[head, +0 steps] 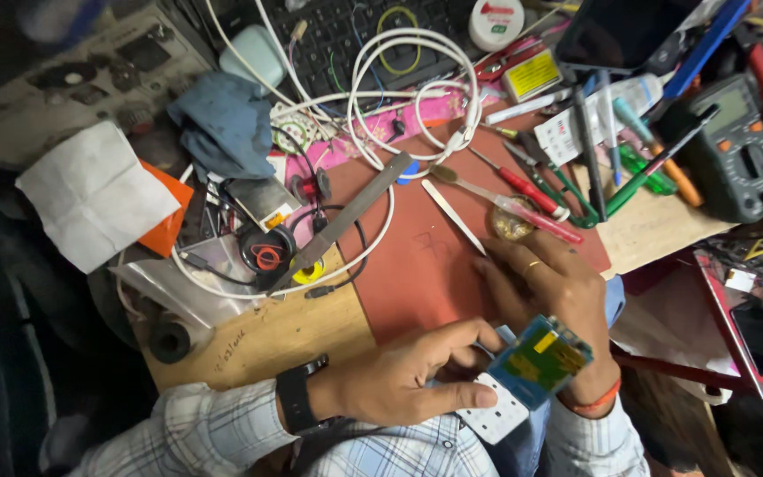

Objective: The person uses a blue plastic pry tool and a red screwdriver to separate a white plastic housing from a small green circuit board. They then use tweezers to remove a small metal component from the board and place it on the table.

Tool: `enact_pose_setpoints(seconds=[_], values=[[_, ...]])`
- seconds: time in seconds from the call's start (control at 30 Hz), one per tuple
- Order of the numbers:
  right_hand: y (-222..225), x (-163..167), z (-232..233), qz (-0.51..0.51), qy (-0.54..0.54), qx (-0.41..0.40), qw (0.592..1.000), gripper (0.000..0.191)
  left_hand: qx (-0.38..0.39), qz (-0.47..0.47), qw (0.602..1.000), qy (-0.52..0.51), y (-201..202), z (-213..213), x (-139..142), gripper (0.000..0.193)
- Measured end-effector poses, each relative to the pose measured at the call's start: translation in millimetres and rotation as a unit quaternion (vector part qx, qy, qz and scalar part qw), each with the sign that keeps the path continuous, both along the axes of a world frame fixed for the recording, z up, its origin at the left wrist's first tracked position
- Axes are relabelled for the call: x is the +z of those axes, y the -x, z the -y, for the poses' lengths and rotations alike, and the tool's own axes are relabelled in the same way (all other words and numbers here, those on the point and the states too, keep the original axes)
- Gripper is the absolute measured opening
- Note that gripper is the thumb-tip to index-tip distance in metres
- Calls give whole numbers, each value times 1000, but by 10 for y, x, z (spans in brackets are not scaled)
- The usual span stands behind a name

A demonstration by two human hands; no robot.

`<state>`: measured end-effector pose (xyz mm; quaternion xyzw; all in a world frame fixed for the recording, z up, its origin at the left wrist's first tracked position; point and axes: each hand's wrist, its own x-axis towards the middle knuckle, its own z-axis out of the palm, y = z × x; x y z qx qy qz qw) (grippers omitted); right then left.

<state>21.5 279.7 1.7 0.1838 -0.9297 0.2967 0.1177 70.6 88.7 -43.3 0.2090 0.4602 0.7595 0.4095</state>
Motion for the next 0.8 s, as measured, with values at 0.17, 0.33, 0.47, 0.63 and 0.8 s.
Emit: enact_pose_setpoints(seconds=[0.17, 0.33, 0.47, 0.63, 0.8], values=[[12, 86, -107, 21, 119, -70, 990, 24, 56, 46, 996, -60, 55, -31, 3, 29], [95, 311, -201, -71, 170, -106, 977, 13, 208, 81, 974, -41, 166, -48, -3, 31], [196, 673, -86, -154, 167, -51, 973, 18, 293, 41, 954, -56, 219, -37, -6, 35], [446, 1194, 183, -270, 78, 47, 959, 17, 315, 10, 948, -43, 247, -61, -23, 34], [832, 1483, 487, -342, 58, 110, 932, 20, 321, 7, 946, -38, 231, -52, -31, 33]])
